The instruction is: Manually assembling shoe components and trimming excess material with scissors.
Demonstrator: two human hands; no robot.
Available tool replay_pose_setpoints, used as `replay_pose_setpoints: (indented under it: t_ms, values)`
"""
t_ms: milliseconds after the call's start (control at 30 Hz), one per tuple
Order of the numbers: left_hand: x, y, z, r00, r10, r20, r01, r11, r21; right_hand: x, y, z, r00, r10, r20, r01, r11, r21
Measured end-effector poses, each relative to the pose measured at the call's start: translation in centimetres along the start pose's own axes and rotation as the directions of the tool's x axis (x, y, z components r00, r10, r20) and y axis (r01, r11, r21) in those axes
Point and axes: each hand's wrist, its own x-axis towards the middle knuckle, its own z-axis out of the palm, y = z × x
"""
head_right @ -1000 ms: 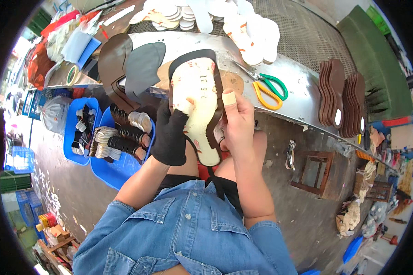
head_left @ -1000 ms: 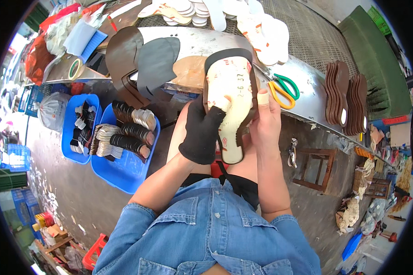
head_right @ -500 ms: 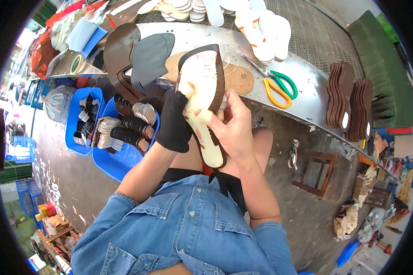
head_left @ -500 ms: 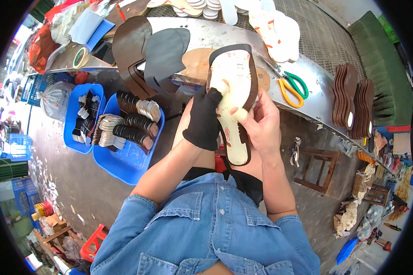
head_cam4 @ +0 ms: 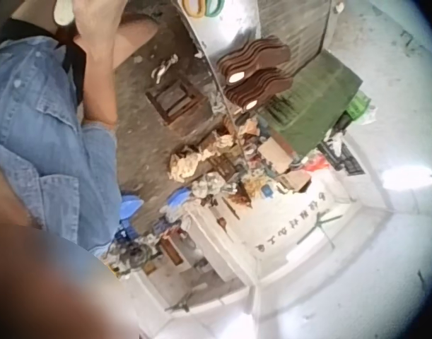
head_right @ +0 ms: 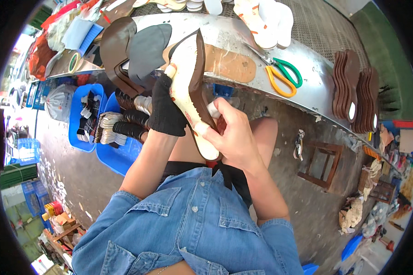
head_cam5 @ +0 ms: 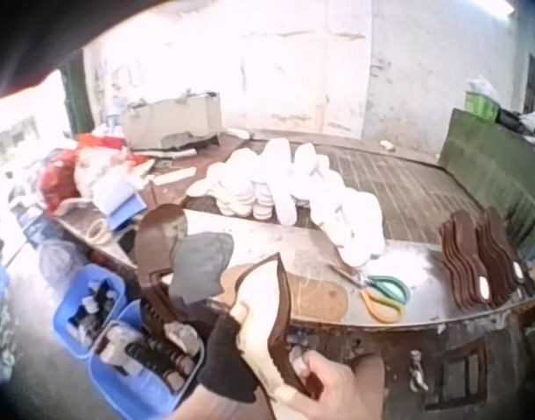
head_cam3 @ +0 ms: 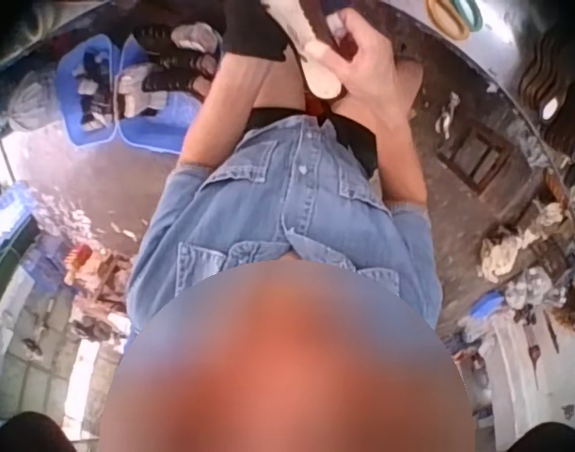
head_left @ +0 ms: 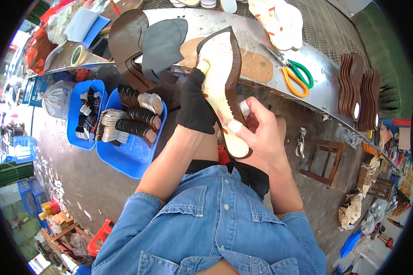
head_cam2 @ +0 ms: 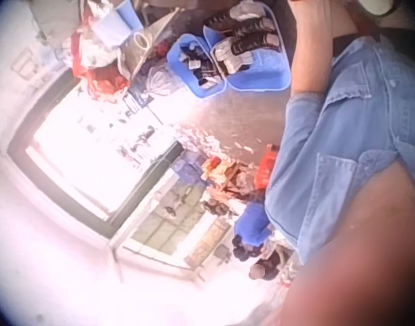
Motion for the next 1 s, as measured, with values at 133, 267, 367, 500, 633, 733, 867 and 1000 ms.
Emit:
replay_pose_setpoints:
  t_ms: [133,267,367,500,633,733,867,1000]
  values:
    - [0.4,0.2,0.1,0.997,-0.01,0.075,0.009,1.0,0.021,-0.4,-0.1,0.3,0.989,-0.085,0.122,-0.026,0.706,0.707]
    - [0.3,-0.4,-0.2,0.997,-0.063,0.038,0.059,0.993,0.102,-0.3,0.1,-0.6,0.973,-0.016,0.229,-0.18,0.566,0.805]
    - [0.4,-0.6,-3.4,0.992,-0.067,0.111,0.018,0.917,0.399,0.2,0.0,-0.8,0.991,-0.009,0.133,-0.092,0.678,0.729]
    - [-1.6,-1.2,-1.4,0.973,0.115,0.198,-0.222,0.681,0.698,0.0,1.1,-0.5,0.998,0.058,-0.022,-0.04,0.87,0.492]
    - [-0.9,-0.1,-1.0,0.976,0.059,0.21,-0.205,0.572,0.794,-0.3,0.5,0.2,0.992,0.05,-0.118,-0.009,0.946,0.323]
    - [-1.0,0.4,-0.8,0.975,0.082,0.208,-0.206,0.689,0.695,-0.2,0.4,0.1,0.987,-0.037,-0.155,0.06,0.987,0.147]
    - [0.0,2.0,-0.7,0.95,0.232,0.21,-0.294,0.432,0.852,-0.7,0.2,0.2,0.991,-0.018,-0.132,0.029,0.996,0.082]
    - [2.5,3.7,-1.5,0.933,0.281,0.226,-0.334,0.435,0.836,-2.2,0.0,1.4,0.993,-0.028,-0.117,0.051,0.979,0.199]
